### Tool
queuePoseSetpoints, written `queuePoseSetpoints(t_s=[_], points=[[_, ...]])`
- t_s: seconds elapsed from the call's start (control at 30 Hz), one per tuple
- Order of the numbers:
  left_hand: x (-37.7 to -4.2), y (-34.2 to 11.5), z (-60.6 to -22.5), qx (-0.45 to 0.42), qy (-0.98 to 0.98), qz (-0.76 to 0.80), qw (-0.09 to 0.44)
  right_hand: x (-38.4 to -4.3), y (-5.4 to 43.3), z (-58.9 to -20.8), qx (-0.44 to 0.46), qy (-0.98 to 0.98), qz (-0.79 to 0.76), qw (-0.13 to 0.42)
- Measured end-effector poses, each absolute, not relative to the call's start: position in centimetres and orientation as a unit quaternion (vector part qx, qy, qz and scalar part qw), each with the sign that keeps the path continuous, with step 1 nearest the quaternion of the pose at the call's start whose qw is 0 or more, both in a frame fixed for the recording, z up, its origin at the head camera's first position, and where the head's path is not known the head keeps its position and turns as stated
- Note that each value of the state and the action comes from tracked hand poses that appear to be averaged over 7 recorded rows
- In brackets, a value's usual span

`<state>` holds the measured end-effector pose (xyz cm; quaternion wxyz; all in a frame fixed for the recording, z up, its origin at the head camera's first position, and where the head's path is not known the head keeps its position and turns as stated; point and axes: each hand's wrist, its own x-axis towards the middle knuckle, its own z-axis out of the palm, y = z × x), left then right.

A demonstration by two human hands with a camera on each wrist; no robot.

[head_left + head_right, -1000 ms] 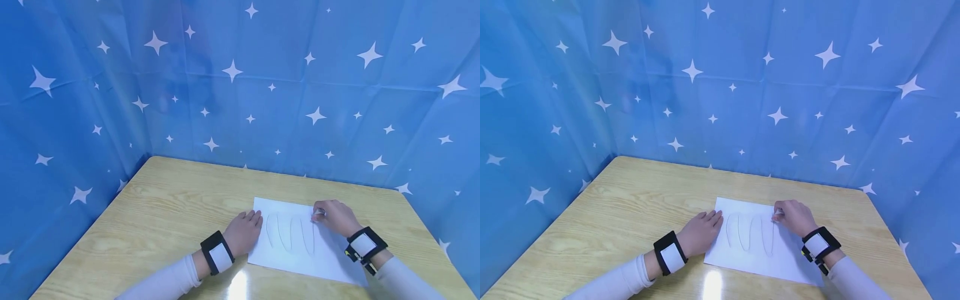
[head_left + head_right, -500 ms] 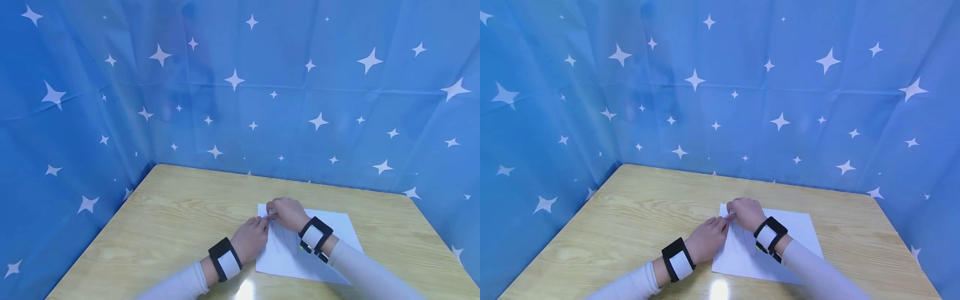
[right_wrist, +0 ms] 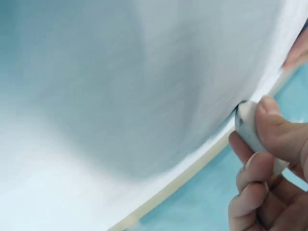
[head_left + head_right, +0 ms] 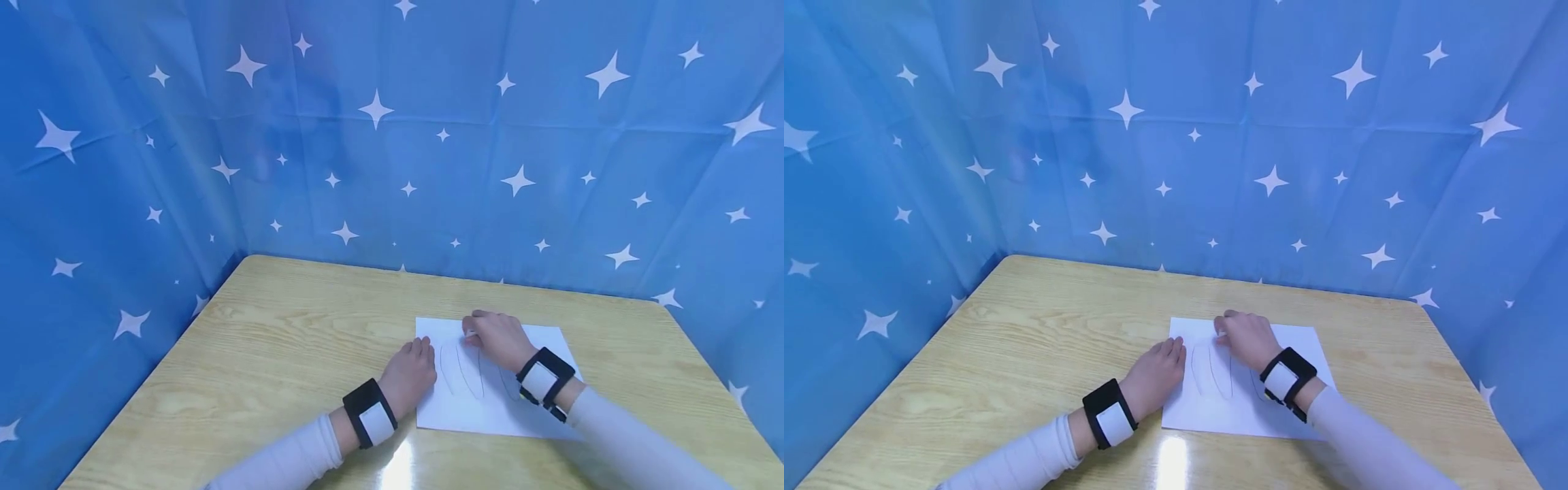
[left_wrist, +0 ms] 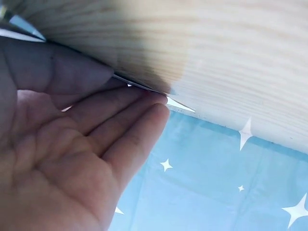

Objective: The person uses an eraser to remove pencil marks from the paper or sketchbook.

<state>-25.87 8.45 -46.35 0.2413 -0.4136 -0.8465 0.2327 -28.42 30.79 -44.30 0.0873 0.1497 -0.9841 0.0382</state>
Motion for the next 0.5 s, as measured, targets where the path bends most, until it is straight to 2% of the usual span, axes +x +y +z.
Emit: queuePoseSetpoints(t_s=[0.13,0.27,0.5], points=[[-25.9,8.3,-46.0,-0.410,-0.849,0.244,0.225,-27.4,35.3,-44.1,0.113,-0.989,0.045,0.085],[-26.1,8.1,-45.9,-0.414,-0.851,0.238,0.217,-26.6,37.7,-43.7,0.094,-0.991,0.058,0.075],[-26.1,8.5,-46.5,-0.436,-0.853,0.202,0.203,-27.2,36.4,-43.3,0.075,-0.990,0.111,0.044]])
